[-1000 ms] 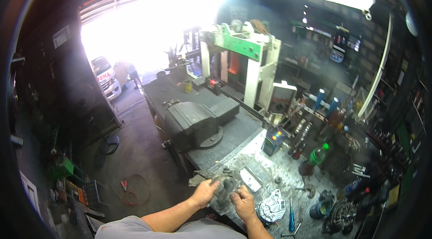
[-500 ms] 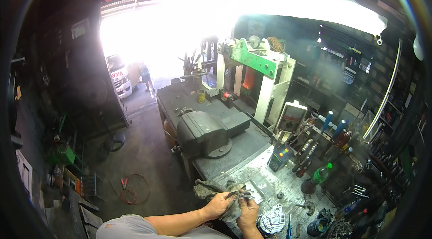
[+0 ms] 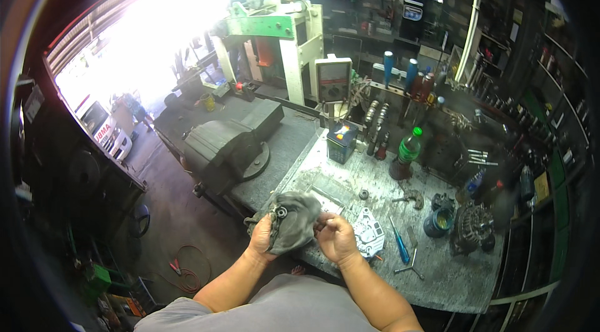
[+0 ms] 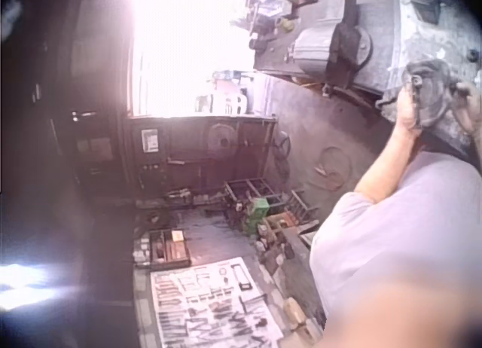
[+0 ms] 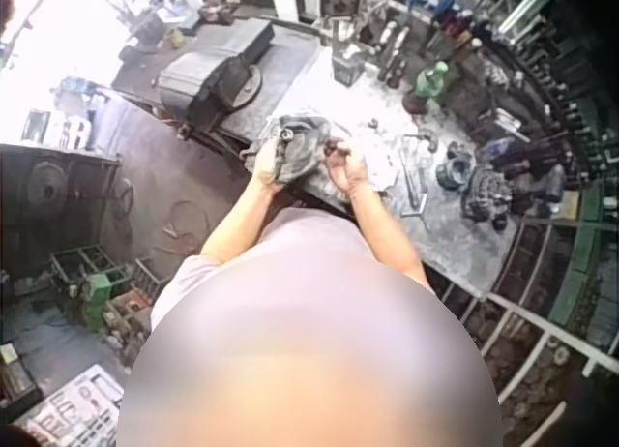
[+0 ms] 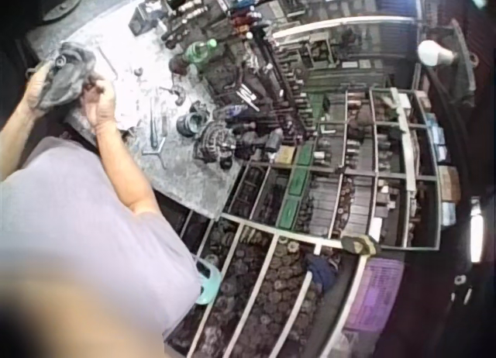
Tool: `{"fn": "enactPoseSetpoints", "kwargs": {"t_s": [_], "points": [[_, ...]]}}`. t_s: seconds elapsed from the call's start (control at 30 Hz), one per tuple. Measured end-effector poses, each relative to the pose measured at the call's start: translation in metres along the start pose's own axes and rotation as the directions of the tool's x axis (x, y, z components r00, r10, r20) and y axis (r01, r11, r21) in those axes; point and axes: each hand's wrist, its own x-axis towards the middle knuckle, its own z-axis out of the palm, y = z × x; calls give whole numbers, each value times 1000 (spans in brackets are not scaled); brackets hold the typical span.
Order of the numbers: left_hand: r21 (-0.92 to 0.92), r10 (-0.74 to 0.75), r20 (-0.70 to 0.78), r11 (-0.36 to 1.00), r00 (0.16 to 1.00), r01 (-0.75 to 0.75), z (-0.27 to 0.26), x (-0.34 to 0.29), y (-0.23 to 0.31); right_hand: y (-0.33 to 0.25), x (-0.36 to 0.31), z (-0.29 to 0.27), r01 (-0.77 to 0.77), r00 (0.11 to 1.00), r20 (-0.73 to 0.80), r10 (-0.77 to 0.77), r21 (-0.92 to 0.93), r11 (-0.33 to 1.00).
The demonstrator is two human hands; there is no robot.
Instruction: The person disassembles an alternator on a workbench, removes the front cover and internal components, then reassembles the unit using a ratchet and socket. The person wipes the workbench with a rag and places the alternator cover back on the bench.
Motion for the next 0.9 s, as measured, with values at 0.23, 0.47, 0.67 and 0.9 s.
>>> {"fn": "enactPoseSetpoints", "kwargs": {"t_s": [0.23, 0.47, 0.67, 0.9], "points": [[79, 125, -24, 989, 992, -123, 1, 0, -8, -14, -13, 37, 279, 919, 98, -382, -847, 452], [63, -26, -56, 998, 998, 30, -9, -10, -6, -26, -17, 76, 174, 944, 78, -321, -944, 282], [-174, -100, -142, 982, 985, 75, -22, -17, -14, -23, -2, 92, 110, 974, 107, -198, -994, 2], [12, -61, -168, 998, 984, 64, -35, -2, -18, -14, 18, 100, 166, 916, 141, -376, -985, 37]]}}
